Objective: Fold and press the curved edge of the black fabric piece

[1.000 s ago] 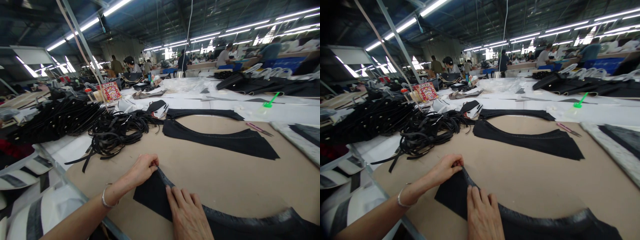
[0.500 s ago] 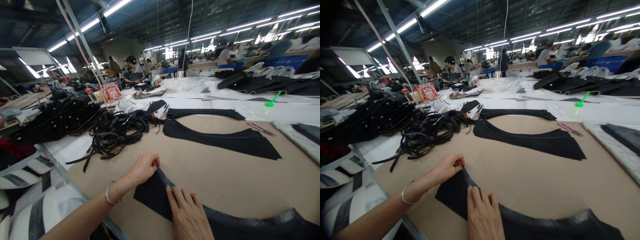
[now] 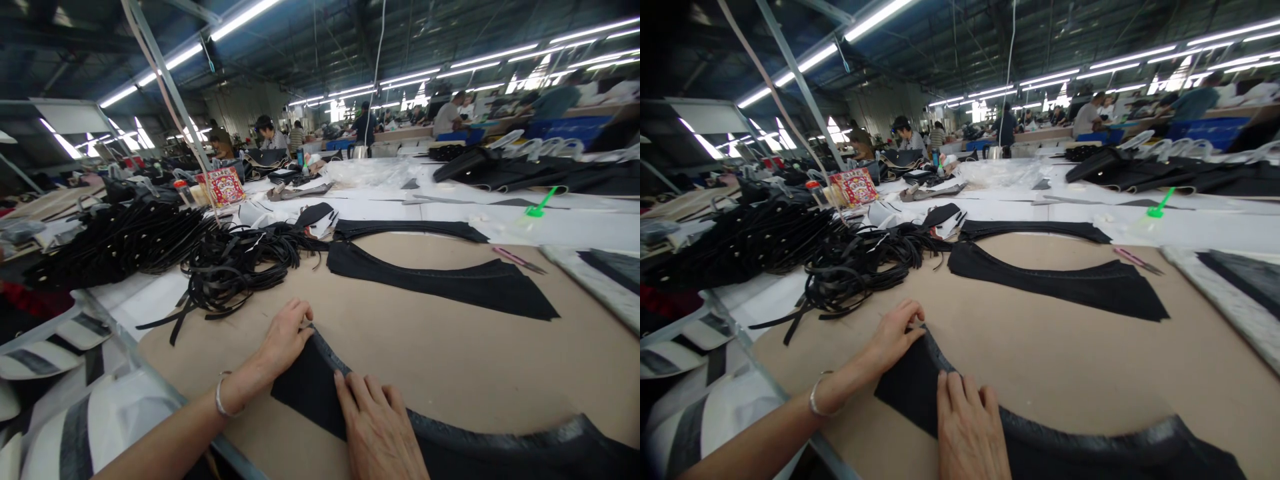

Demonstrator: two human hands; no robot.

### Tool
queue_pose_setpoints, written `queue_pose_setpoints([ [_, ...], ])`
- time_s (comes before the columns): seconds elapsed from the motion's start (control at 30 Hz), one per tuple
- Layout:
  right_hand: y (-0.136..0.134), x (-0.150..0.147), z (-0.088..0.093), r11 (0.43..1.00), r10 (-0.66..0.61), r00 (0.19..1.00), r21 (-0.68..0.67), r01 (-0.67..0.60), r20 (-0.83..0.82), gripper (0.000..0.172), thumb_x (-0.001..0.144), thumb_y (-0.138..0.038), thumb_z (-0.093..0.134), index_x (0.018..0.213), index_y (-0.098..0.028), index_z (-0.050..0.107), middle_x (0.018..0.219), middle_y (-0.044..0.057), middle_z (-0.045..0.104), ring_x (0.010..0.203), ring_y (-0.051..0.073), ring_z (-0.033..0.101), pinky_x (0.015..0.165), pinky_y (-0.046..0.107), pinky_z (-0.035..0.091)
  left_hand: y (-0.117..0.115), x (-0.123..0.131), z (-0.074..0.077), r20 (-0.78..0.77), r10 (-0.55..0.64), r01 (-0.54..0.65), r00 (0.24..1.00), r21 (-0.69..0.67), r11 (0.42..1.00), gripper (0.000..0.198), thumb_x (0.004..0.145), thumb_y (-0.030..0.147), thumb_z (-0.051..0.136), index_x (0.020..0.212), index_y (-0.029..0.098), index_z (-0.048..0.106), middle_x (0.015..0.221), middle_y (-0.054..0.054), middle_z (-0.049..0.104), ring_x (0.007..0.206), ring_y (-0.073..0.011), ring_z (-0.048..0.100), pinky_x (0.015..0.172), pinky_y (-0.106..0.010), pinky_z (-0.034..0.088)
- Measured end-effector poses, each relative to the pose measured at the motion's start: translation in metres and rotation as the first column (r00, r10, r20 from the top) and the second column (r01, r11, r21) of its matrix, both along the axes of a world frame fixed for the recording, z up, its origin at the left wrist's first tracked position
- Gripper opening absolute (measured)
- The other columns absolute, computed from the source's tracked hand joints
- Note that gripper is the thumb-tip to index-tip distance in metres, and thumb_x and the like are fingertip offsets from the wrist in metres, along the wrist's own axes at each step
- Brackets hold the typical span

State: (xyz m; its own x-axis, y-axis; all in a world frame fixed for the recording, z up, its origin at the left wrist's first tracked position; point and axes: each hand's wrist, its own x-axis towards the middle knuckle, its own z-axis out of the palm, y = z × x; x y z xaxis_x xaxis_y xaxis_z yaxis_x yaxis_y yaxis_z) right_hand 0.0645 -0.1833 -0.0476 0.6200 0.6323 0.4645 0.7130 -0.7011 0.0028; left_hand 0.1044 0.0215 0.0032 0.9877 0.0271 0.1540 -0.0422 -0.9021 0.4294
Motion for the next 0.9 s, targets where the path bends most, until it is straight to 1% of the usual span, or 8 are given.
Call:
queue_pose_setpoints([
  [0.13, 0.003, 0.001, 0.001, 0.999, -0.011, 1.000, 0.043, 0.011, 0.007, 0.048, 0.065, -0.010, 0.058, 0.113, -0.015, 0.064, 0.094, 0.003, 0.066, 0.081, 0.020, 0.053, 0.072, 0.036, 0.033, 0.011, -0.011, -0.007, 0.093, -0.241, 0.245, 0.966, -0.031, 0.969, 0.020, 0.093, 0.012, 0.043, 0.092, 0.020, 0.061, 0.096, -0.003, 0.064, 0.095, -0.0172, 0.055, 0.087, -0.030, 0.042],
  [0.2, 0.004, 0.001, 0.000, 0.999, -0.023, 1.000, 0.039, 0.024, -0.013, 0.048, 0.066, -0.010, 0.057, 0.113, -0.016, 0.064, 0.099, 0.004, 0.067, 0.085, 0.021, 0.054, 0.075, 0.036, 0.033, 0.018, -0.018, -0.016, 0.147, -0.404, 0.403, 0.903, 0.035, 0.915, 0.028, 0.095, 0.012, 0.038, 0.102, 0.020, 0.064, 0.103, -0.005, 0.067, 0.102, -0.0194, 0.054, 0.092, -0.034, 0.040],
  [0.27, 0.004, 0.000, -0.001, 0.999, -0.030, 0.999, 0.036, 0.031, -0.034, 0.047, 0.067, -0.010, 0.056, 0.113, -0.018, 0.064, 0.104, 0.005, 0.067, 0.087, 0.021, 0.054, 0.078, 0.037, 0.033, 0.024, -0.023, -0.025, 0.165, -0.487, 0.475, 0.858, 0.106, 0.873, 0.033, 0.094, 0.009, 0.037, 0.111, 0.020, 0.063, 0.110, -0.005, 0.068, 0.107, -0.0213, 0.053, 0.094, -0.038, 0.038],
  [0.37, 0.002, 0.000, -0.002, 0.999, -0.025, 0.995, 0.034, 0.028, -0.094, 0.047, 0.071, -0.011, 0.055, 0.116, -0.019, 0.063, 0.111, 0.006, 0.065, 0.094, 0.022, 0.055, 0.083, 0.038, 0.033, 0.029, -0.025, -0.032, 0.201, -0.485, 0.469, 0.851, 0.123, 0.875, 0.037, 0.092, 0.006, 0.038, 0.114, 0.022, 0.064, 0.114, -0.005, 0.066, 0.112, -0.0221, 0.051, 0.095, -0.040, 0.037],
  [0.5, 0.004, 0.002, 0.002, 0.995, -0.036, 0.961, 0.081, 0.061, -0.272, 0.044, 0.082, -0.010, 0.048, 0.123, -0.023, 0.057, 0.121, 0.004, 0.061, 0.104, 0.021, 0.053, 0.089, 0.037, 0.032, 0.028, -0.018, -0.024, 0.288, -0.315, 0.340, 0.905, -0.041, 0.939, 0.029, 0.090, 0.008, 0.043, 0.091, 0.021, 0.069, 0.113, -0.007, 0.061, 0.110, -0.0204, 0.051, 0.095, -0.037, 0.040],
  [0.6, 0.012, 0.007, 0.011, 0.991, -0.068, 0.920, 0.082, 0.107, -0.385, 0.041, 0.090, -0.012, 0.042, 0.128, -0.019, 0.052, 0.116, 0.007, 0.062, 0.101, 0.022, 0.054, 0.088, 0.039, 0.033, 0.026, -0.005, -0.012, 0.189, -0.272, 0.297, 0.944, -0.123, 0.947, 0.035, 0.083, 0.003, 0.046, 0.107, 0.021, 0.063, 0.111, -0.006, 0.060, 0.109, -0.0192, 0.051, 0.096, -0.036, 0.040],
  [0.7, 0.026, 0.015, 0.024, 0.981, -0.157, 0.871, 0.031, 0.194, -0.466, 0.038, 0.091, -0.017, 0.046, 0.129, -0.017, 0.051, 0.117, 0.010, 0.061, 0.104, 0.026, 0.054, 0.087, 0.041, 0.034, 0.028, 0.008, -0.001, -0.003, -0.388, 0.388, 0.922, -0.025, 0.921, 0.050, 0.079, 0.001, 0.050, 0.123, 0.024, 0.055, 0.118, -0.004, 0.060, 0.115, -0.0214, 0.048, 0.100, -0.040, 0.034],
  [0.9, 0.051, 0.036, 0.043, 0.965, -0.211, 0.754, -0.012, 0.261, -0.621, 0.026, 0.086, -0.019, 0.055, 0.112, -0.017, 0.059, 0.111, 0.011, 0.063, 0.105, 0.029, 0.053, 0.087, 0.043, 0.036, 0.028, 0.030, 0.015, -0.266, -0.528, 0.567, 0.807, 0.094, 0.819, 0.024, 0.077, 0.013, 0.065, 0.098, 0.024, 0.066, 0.102, -0.001, 0.062, 0.108, -0.0228, 0.050, 0.095, -0.039, 0.028],
])
